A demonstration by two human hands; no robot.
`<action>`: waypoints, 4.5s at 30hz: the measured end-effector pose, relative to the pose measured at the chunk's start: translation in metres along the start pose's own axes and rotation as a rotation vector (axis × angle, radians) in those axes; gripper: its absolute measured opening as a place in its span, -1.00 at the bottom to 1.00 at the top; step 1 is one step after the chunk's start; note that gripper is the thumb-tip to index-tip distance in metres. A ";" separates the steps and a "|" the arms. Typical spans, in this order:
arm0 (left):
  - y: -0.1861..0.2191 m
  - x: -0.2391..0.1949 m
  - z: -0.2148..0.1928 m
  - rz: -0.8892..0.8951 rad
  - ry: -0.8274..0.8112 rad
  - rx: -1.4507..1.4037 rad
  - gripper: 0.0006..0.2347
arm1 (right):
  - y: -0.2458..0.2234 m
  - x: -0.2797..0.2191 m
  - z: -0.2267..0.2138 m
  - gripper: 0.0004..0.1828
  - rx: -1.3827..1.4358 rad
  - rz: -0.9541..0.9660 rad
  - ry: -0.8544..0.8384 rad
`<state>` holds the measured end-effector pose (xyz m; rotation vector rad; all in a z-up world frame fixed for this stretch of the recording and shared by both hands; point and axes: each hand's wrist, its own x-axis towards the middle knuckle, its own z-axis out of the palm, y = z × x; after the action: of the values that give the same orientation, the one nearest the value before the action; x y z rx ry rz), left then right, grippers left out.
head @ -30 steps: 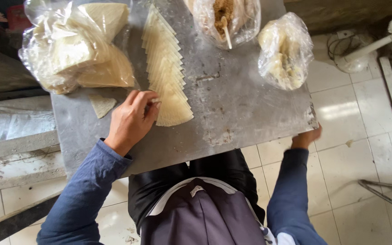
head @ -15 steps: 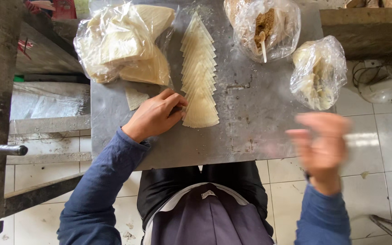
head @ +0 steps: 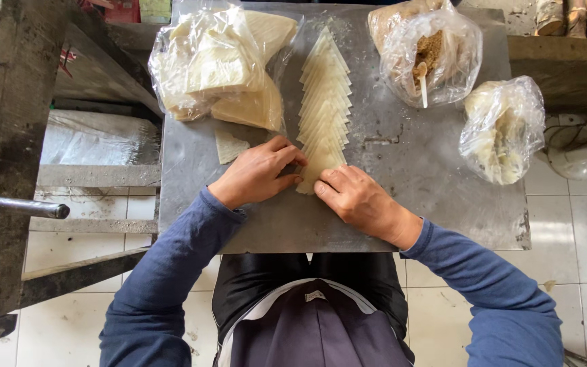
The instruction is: The person places a brown filling onto thin triangular wrappers using a small plastic spoon, then folds and seals each wrapper into a cone shape. The finished cones are stacked on the metal table.
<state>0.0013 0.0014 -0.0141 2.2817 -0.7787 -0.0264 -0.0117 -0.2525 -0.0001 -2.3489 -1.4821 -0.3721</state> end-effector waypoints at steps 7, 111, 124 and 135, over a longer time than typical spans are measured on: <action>0.001 0.001 -0.001 -0.048 -0.025 -0.061 -0.65 | 0.023 -0.002 -0.001 -0.93 0.471 0.467 0.047; 0.031 -0.002 0.004 -0.332 -0.148 -0.519 -0.68 | 0.005 -0.053 -0.020 -0.84 0.532 0.649 0.083; 0.028 -0.004 0.008 -0.324 -0.135 -0.492 -0.69 | -0.009 -0.050 -0.024 -0.65 -0.367 0.003 0.044; 0.028 -0.006 0.010 -0.292 -0.116 -0.468 -0.68 | -0.011 -0.055 -0.022 -0.66 -0.425 -0.011 0.075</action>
<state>-0.0203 -0.0171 -0.0046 1.9333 -0.4305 -0.4335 -0.0457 -0.3020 0.0003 -2.6067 -1.4990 -0.8411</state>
